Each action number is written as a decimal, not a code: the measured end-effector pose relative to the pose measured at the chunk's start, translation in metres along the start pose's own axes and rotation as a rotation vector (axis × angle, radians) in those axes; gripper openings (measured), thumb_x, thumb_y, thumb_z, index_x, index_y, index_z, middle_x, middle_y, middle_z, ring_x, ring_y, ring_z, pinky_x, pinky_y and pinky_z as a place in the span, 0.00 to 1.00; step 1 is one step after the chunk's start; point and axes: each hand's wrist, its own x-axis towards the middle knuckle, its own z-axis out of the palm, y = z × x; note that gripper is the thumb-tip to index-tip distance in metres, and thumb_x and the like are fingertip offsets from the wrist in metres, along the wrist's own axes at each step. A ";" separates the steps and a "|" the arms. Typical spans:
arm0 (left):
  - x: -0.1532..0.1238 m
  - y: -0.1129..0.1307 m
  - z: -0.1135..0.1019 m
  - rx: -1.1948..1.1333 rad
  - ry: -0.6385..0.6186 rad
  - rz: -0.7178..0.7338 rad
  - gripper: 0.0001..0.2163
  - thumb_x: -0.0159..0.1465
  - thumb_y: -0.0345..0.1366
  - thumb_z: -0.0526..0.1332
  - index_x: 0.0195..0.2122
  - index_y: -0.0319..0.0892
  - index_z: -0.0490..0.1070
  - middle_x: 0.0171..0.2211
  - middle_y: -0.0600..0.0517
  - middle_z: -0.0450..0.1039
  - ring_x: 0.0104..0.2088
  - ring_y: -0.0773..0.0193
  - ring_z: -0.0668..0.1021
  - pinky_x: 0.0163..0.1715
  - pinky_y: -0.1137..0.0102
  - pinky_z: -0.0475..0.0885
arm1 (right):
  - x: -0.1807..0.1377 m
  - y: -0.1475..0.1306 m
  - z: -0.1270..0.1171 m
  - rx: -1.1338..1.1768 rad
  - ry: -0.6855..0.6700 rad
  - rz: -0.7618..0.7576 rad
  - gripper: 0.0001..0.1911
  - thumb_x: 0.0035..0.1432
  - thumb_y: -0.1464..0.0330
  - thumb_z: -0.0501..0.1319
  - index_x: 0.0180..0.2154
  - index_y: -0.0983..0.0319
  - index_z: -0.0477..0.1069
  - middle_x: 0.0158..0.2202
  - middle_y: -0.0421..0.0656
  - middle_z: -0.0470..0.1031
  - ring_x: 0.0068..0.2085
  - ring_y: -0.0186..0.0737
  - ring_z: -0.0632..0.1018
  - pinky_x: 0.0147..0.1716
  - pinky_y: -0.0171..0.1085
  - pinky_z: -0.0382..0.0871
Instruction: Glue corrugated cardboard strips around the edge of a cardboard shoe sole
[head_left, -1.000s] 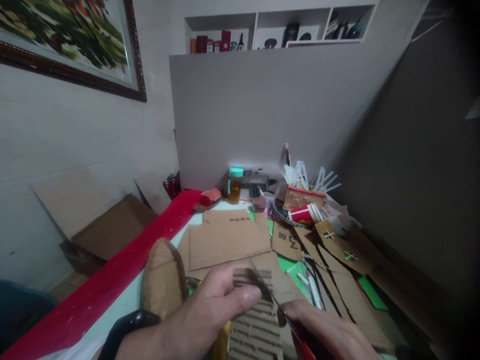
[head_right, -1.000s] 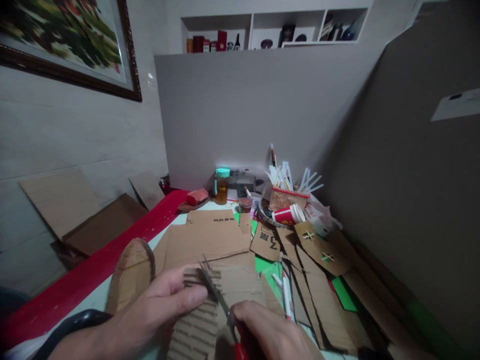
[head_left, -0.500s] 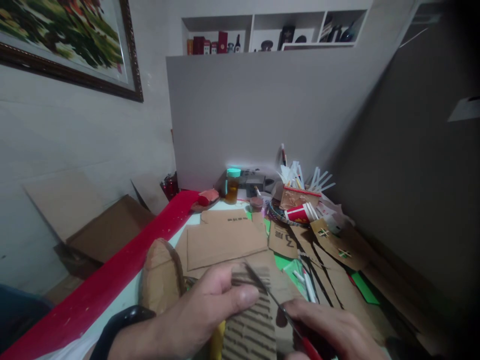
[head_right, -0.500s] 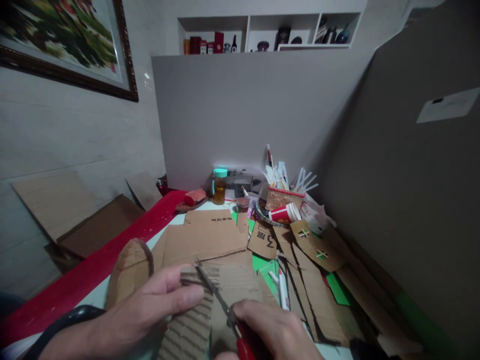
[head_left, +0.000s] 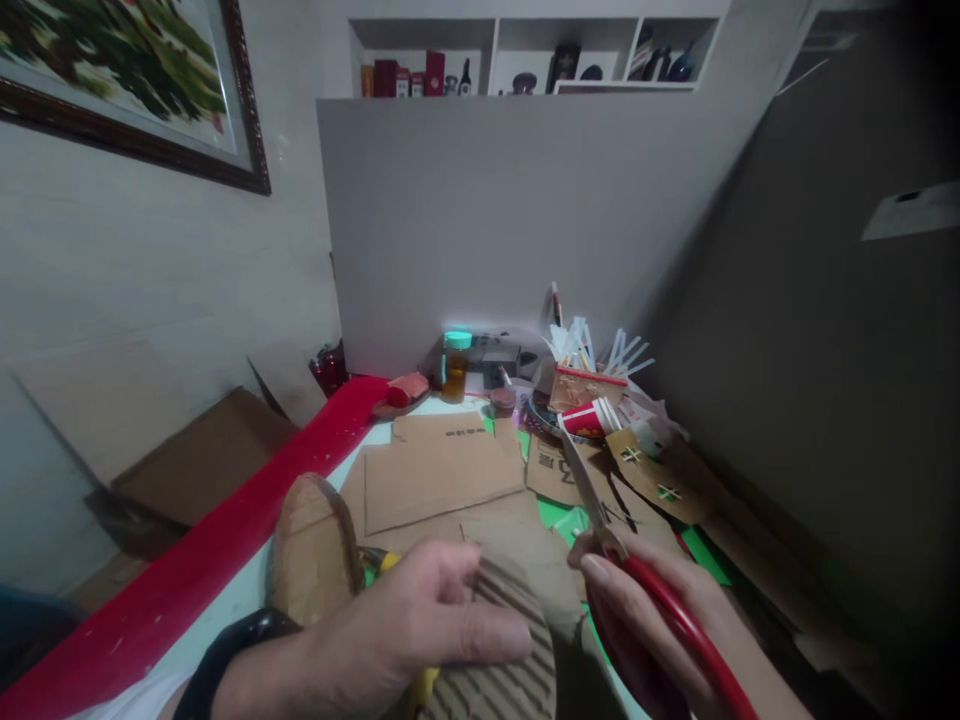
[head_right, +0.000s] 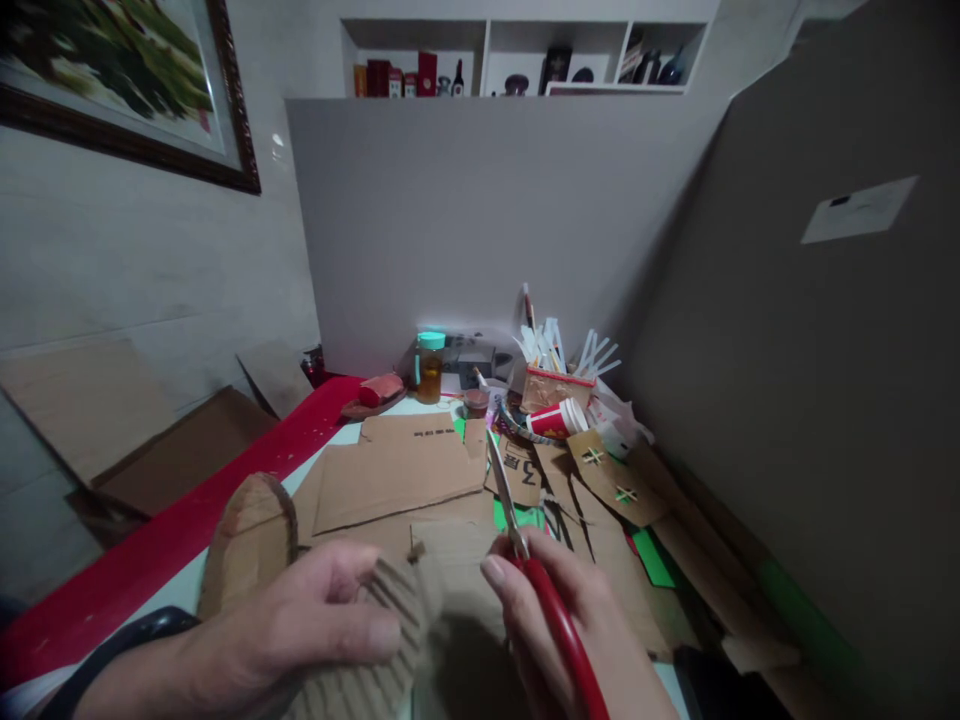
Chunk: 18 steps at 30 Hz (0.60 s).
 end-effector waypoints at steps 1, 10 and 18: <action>-0.001 0.001 0.001 0.019 0.024 -0.050 0.10 0.58 0.33 0.68 0.40 0.37 0.82 0.32 0.45 0.81 0.34 0.61 0.82 0.42 0.68 0.72 | -0.001 -0.003 0.002 0.086 -0.023 0.070 0.22 0.59 0.45 0.60 0.39 0.57 0.68 0.19 0.33 0.60 0.19 0.31 0.61 0.18 0.31 0.52; -0.007 0.009 -0.005 0.132 0.107 -0.264 0.04 0.55 0.34 0.73 0.29 0.40 0.81 0.22 0.57 0.77 0.23 0.72 0.75 0.27 0.79 0.68 | -0.002 -0.024 0.018 0.108 -0.238 0.019 0.18 0.52 0.57 0.70 0.39 0.59 0.70 0.26 0.34 0.67 0.24 0.28 0.65 0.23 0.29 0.60; -0.001 0.016 -0.028 -0.120 0.096 -0.065 0.17 0.59 0.47 0.68 0.31 0.35 0.84 0.20 0.47 0.80 0.19 0.67 0.79 0.17 0.79 0.70 | 0.021 -0.017 0.017 0.615 0.470 -0.028 0.30 0.46 0.55 0.74 0.46 0.60 0.67 0.22 0.32 0.66 0.20 0.33 0.70 0.19 0.32 0.67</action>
